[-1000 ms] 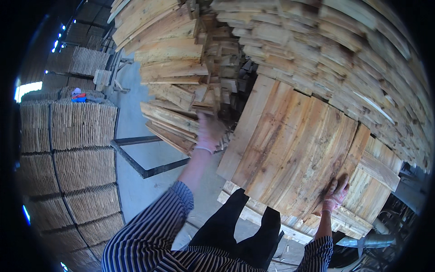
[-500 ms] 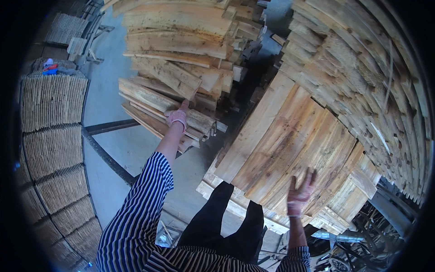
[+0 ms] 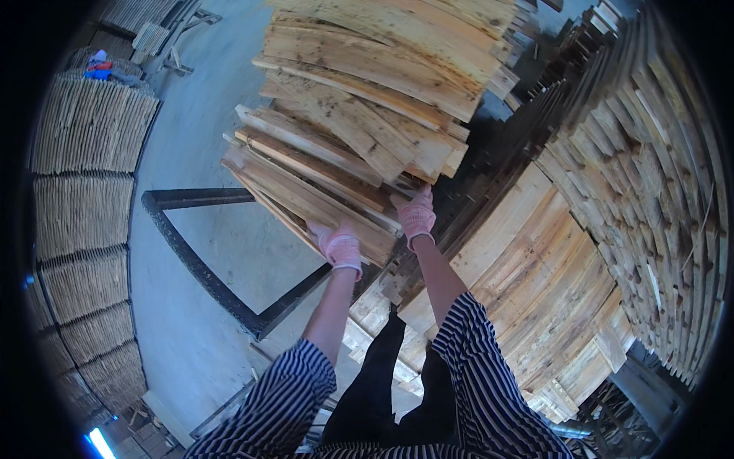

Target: The person repeatedly picks up wooden planks from a large pile and stacks them onto a metal rack. The task involves lifting the planks and arranging them in a neat pile on the rack, which is situated in a warehouse environment filled with similar wood stacks.

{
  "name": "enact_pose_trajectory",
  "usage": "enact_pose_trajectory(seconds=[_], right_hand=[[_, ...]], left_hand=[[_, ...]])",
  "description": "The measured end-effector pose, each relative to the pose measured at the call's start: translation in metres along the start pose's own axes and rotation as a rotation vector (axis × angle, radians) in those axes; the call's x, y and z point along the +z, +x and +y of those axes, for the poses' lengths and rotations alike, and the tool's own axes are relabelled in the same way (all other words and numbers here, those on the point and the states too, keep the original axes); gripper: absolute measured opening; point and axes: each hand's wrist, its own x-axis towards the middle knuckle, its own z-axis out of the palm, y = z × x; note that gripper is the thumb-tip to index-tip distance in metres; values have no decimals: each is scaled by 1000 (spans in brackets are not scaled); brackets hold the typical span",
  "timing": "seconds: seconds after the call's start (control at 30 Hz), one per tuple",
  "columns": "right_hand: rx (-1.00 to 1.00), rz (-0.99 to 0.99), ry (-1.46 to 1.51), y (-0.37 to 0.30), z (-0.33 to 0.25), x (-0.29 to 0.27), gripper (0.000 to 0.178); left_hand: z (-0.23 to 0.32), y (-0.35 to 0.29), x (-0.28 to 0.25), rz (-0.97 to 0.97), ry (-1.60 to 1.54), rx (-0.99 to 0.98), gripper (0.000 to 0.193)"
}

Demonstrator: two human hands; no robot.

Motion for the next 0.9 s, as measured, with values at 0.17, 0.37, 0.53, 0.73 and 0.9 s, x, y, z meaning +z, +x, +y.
enact_pose_trajectory(seconds=[0.17,0.37,0.53,0.73,0.9], right_hand=[[-98,-328,103,-111,-86,12,49],[-545,-549,-159,-165,-126,-32,55],[-287,-862,292,-141,-181,-87,98],[-34,-997,-95,-137,-116,-97,137],[50,-871,39,-193,-67,-180,129]], left_hand=[[32,95,-79,-267,-310,-159,111],[35,138,-104,-471,-448,-475,84],[20,43,-152,-400,-866,-515,48],[40,-194,-177,-659,-360,-333,48],[31,-220,-224,-1017,-248,-60,70]])
